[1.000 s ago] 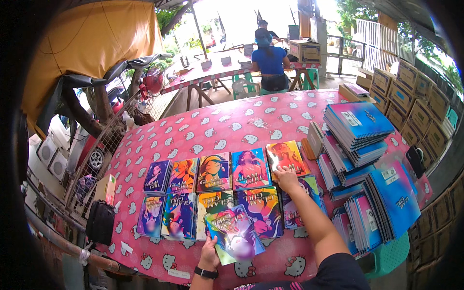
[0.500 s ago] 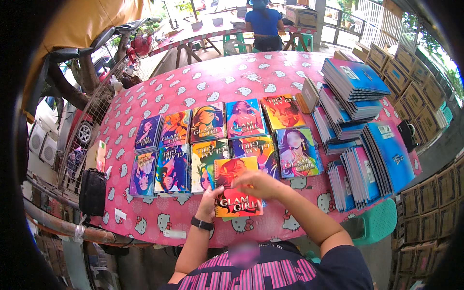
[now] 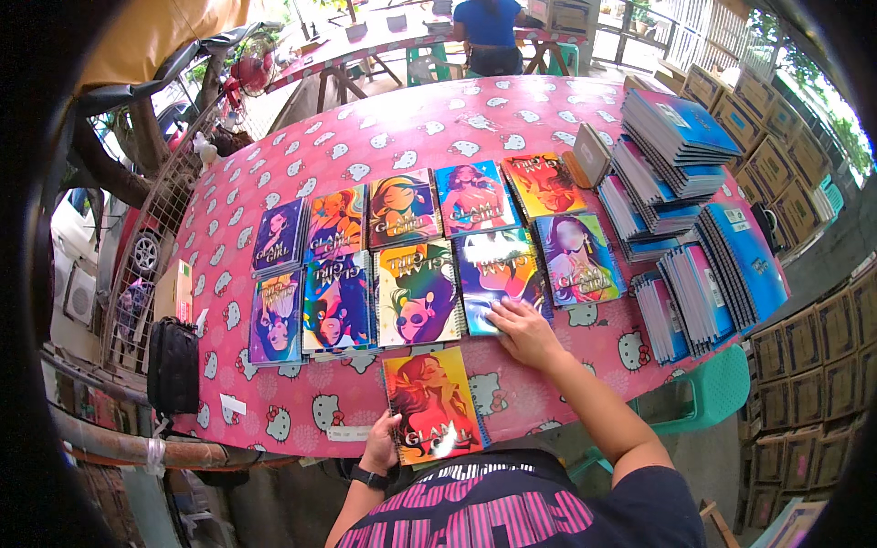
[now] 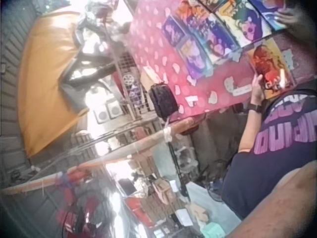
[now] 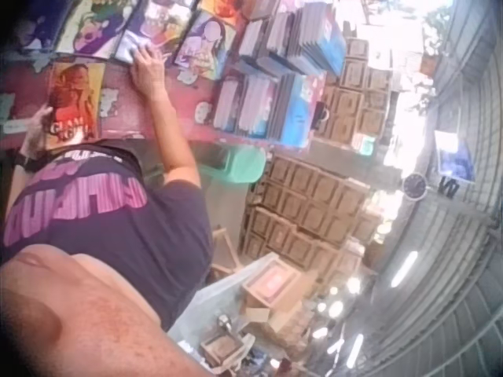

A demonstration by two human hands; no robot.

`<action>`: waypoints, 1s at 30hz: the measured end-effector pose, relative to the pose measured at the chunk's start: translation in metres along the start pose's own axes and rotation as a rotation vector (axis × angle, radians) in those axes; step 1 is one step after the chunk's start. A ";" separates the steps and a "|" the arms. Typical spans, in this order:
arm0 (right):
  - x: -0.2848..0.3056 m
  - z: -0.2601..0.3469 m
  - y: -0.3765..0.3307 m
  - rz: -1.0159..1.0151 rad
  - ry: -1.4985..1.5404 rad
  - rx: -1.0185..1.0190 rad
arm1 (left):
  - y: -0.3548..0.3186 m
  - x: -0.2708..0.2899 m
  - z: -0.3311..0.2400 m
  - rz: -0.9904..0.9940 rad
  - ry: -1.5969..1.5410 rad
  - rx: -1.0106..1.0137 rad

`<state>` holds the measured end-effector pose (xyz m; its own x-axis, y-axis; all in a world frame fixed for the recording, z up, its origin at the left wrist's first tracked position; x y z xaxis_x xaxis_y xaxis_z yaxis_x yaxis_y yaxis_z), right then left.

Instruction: The person sorts colorful spiral-bound notebooks on a table, picking them up from a pile, categorizing them by their cover art, and then organizing them into stacks.

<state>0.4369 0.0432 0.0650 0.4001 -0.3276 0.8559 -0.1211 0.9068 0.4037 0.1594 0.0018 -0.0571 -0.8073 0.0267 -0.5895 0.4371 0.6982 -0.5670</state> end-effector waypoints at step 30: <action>-0.040 0.113 0.092 0.321 0.447 0.023 | -0.022 0.057 -0.080 -0.054 -0.103 -0.116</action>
<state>0.3072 0.1096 0.1041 0.6857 0.1136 0.7189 -0.3188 0.9349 0.1564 0.0723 0.0448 -0.0319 -0.7810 -0.0821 -0.6191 0.3407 0.7748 -0.5326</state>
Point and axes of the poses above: each hand's wrist, its own y-axis towards the middle knuckle, its own x-axis out of the back of the hand, z = x × y, the point moved 10 cm from there along y, towards the middle knuckle, and after that the axes turned 6 degrees about -z, right-handed, at the moved point
